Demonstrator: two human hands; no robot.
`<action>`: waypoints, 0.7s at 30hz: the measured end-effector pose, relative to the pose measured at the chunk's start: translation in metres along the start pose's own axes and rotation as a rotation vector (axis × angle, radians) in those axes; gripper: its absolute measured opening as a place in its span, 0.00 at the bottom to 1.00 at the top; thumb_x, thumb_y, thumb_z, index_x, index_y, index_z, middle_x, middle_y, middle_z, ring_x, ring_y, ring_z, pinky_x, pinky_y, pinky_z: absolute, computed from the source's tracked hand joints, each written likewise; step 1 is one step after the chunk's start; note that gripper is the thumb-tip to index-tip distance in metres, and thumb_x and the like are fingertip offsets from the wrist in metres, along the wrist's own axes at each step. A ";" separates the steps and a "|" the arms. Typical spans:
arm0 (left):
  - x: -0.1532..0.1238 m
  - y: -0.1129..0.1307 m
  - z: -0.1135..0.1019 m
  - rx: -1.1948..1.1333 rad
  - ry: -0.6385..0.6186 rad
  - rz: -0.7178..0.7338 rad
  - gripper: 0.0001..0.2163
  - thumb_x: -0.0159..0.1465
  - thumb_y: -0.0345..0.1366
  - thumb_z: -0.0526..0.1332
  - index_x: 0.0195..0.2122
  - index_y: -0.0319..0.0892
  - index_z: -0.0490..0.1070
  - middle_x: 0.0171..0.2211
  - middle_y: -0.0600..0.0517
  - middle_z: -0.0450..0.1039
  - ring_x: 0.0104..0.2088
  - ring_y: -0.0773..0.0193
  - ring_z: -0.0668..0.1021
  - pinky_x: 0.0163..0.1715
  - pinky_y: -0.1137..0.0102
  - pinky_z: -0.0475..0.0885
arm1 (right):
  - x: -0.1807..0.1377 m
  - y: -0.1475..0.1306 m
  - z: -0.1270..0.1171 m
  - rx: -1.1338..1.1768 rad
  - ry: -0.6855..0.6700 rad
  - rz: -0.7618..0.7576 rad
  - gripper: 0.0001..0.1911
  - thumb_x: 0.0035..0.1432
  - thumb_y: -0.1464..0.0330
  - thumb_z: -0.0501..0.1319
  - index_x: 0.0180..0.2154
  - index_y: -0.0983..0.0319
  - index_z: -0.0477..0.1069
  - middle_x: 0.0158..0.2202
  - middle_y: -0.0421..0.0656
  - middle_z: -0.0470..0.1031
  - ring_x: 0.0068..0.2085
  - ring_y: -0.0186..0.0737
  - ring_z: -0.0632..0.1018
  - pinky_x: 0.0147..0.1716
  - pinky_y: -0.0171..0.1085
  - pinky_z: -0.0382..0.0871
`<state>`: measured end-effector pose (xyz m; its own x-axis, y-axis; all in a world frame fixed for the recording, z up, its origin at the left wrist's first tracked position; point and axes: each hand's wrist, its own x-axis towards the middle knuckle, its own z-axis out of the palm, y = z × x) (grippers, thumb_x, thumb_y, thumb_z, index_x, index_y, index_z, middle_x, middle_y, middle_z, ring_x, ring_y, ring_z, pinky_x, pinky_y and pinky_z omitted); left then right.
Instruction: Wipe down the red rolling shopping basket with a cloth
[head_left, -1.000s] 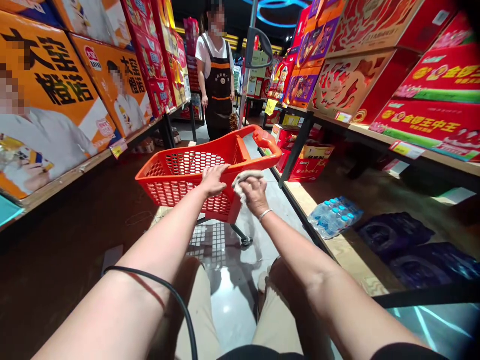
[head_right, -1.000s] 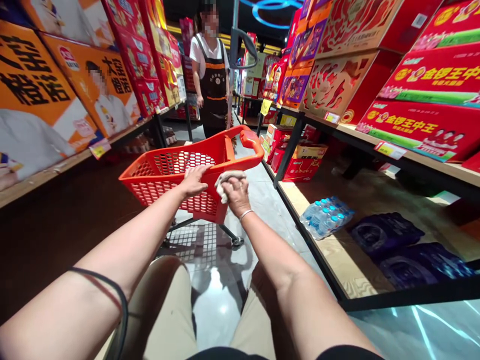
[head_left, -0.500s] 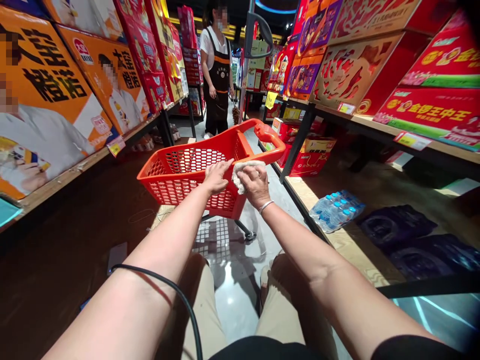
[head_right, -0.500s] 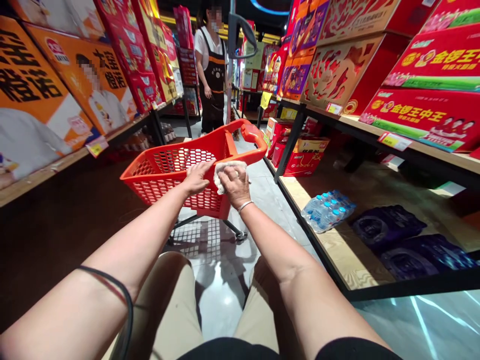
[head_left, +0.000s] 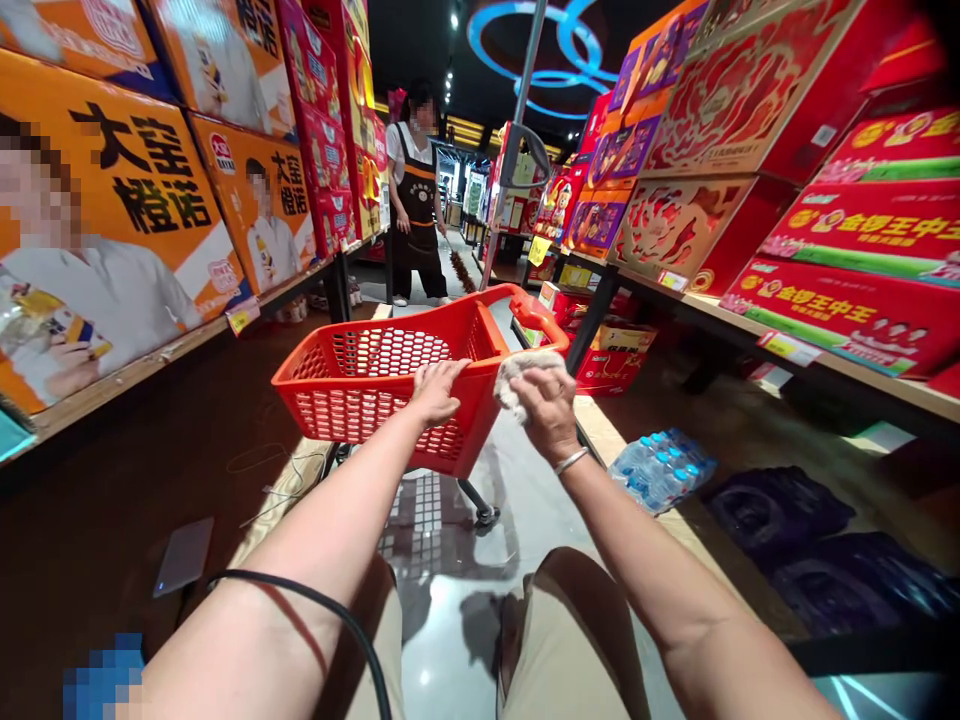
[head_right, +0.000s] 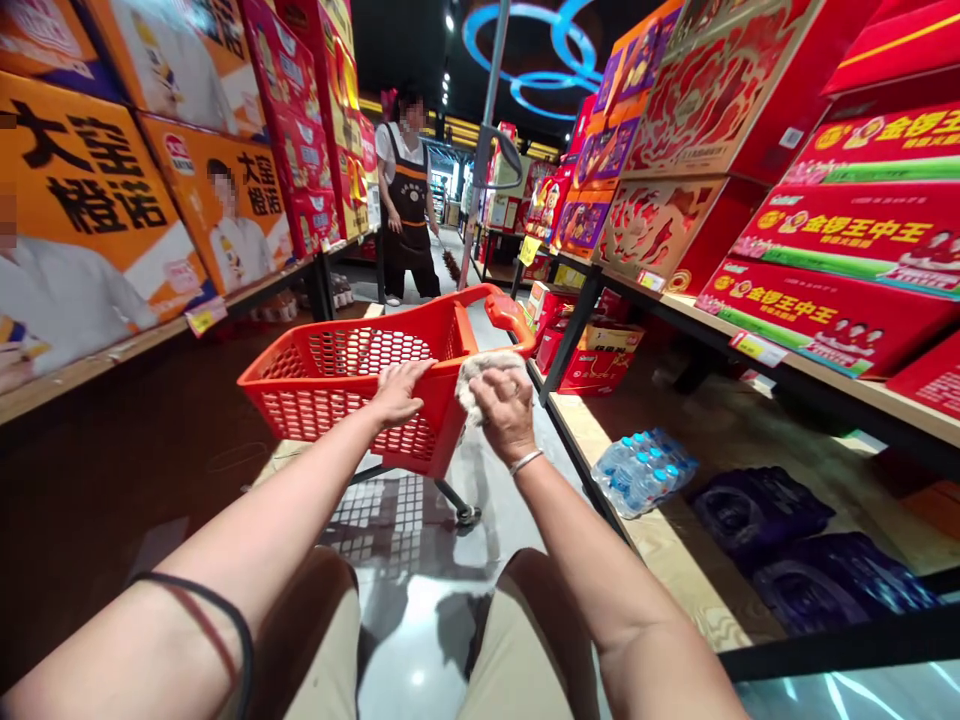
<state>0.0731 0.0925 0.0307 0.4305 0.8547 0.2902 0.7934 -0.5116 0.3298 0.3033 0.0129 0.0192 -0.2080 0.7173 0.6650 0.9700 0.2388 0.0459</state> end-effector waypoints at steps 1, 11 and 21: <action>0.000 0.000 0.000 -0.006 0.000 -0.005 0.38 0.56 0.30 0.57 0.70 0.50 0.55 0.68 0.49 0.61 0.69 0.53 0.61 0.71 0.53 0.46 | 0.010 0.009 -0.009 -0.015 0.054 -0.017 0.19 0.69 0.68 0.56 0.56 0.50 0.76 0.60 0.46 0.71 0.63 0.53 0.60 0.65 0.54 0.58; -0.002 0.001 -0.004 -0.070 -0.010 -0.033 0.35 0.55 0.30 0.57 0.67 0.49 0.60 0.67 0.49 0.63 0.69 0.53 0.61 0.72 0.52 0.43 | 0.056 0.074 -0.051 0.047 0.175 0.124 0.17 0.61 0.71 0.57 0.48 0.58 0.79 0.53 0.49 0.75 0.55 0.52 0.66 0.57 0.51 0.63; -0.011 0.009 -0.001 -0.079 0.021 -0.022 0.35 0.55 0.32 0.58 0.66 0.48 0.60 0.64 0.47 0.65 0.67 0.51 0.63 0.71 0.49 0.43 | 0.148 0.000 -0.068 -0.045 -0.605 -0.073 0.12 0.58 0.70 0.65 0.45 0.57 0.79 0.39 0.46 0.79 0.41 0.46 0.78 0.39 0.39 0.70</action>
<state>0.0750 0.0782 0.0315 0.4038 0.8642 0.3002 0.7658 -0.4988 0.4060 0.2809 0.0751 0.1682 -0.2956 0.9479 0.1185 0.9523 0.2826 0.1154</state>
